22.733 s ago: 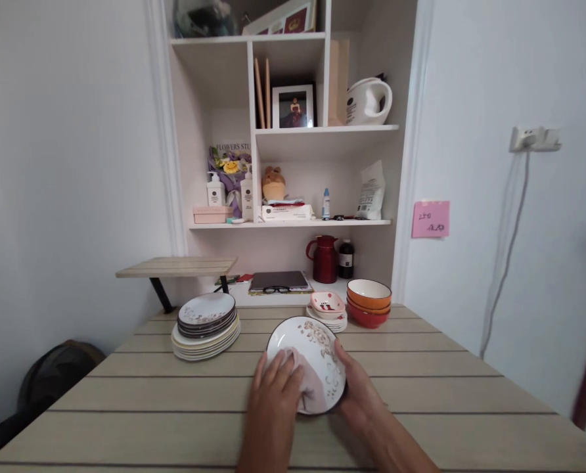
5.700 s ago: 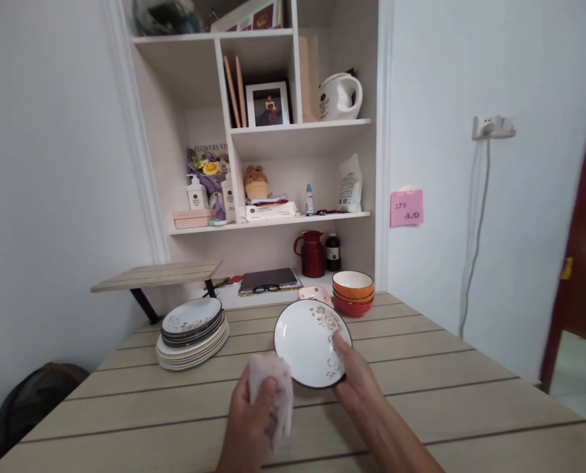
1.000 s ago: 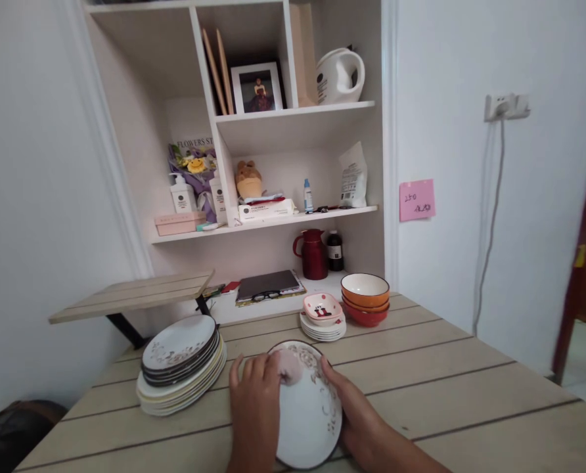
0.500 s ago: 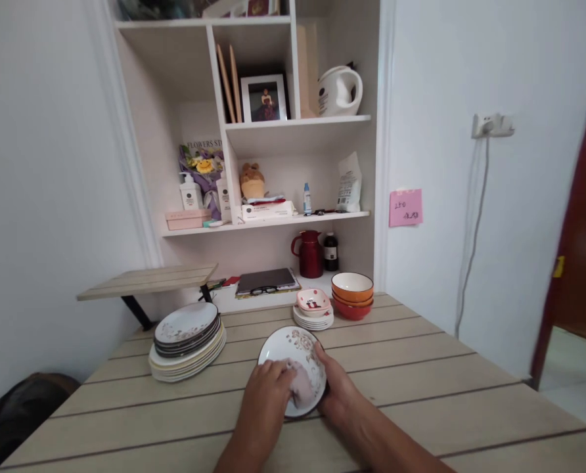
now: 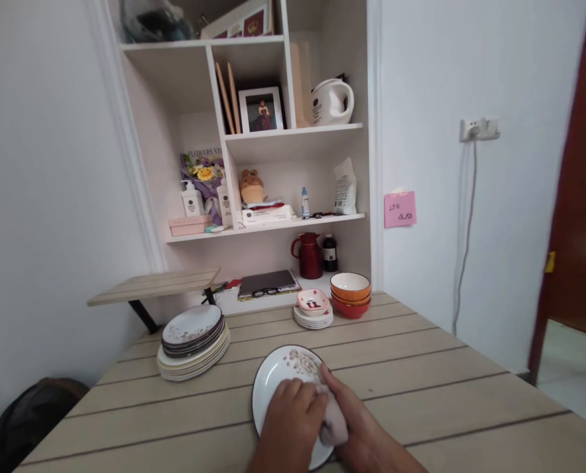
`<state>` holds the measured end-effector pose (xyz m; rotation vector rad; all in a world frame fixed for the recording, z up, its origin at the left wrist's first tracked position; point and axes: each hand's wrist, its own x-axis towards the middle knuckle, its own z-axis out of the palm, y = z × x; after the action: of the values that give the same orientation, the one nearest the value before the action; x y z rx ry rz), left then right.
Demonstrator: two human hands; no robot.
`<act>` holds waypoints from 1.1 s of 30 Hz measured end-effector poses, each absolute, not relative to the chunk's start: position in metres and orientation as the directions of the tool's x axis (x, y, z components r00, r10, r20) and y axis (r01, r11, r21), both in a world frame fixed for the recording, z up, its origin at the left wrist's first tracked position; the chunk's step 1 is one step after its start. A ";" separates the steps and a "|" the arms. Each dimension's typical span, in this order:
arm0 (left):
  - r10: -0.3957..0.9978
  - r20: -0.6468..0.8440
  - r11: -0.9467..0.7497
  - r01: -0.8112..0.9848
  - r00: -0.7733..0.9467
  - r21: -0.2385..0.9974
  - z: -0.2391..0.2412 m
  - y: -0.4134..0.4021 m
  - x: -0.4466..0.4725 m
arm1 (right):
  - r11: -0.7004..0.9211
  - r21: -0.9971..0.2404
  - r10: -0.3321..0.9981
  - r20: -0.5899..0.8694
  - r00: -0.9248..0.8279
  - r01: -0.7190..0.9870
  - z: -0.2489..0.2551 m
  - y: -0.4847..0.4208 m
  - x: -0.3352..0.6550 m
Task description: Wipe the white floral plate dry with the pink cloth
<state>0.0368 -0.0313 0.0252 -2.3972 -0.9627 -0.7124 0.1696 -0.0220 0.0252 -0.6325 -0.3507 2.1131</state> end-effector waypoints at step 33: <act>0.680 0.690 -0.218 0.967 0.249 -0.134 0.021 -0.003 0.003 | -0.340 -0.491 0.940 -0.202 -0.275 -0.802 0.018 -0.027 0.163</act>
<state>0.0031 -0.0031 0.0212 -1.9756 -1.4934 -0.6798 0.1627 -0.0268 0.0184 -0.5509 -0.3490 1.8532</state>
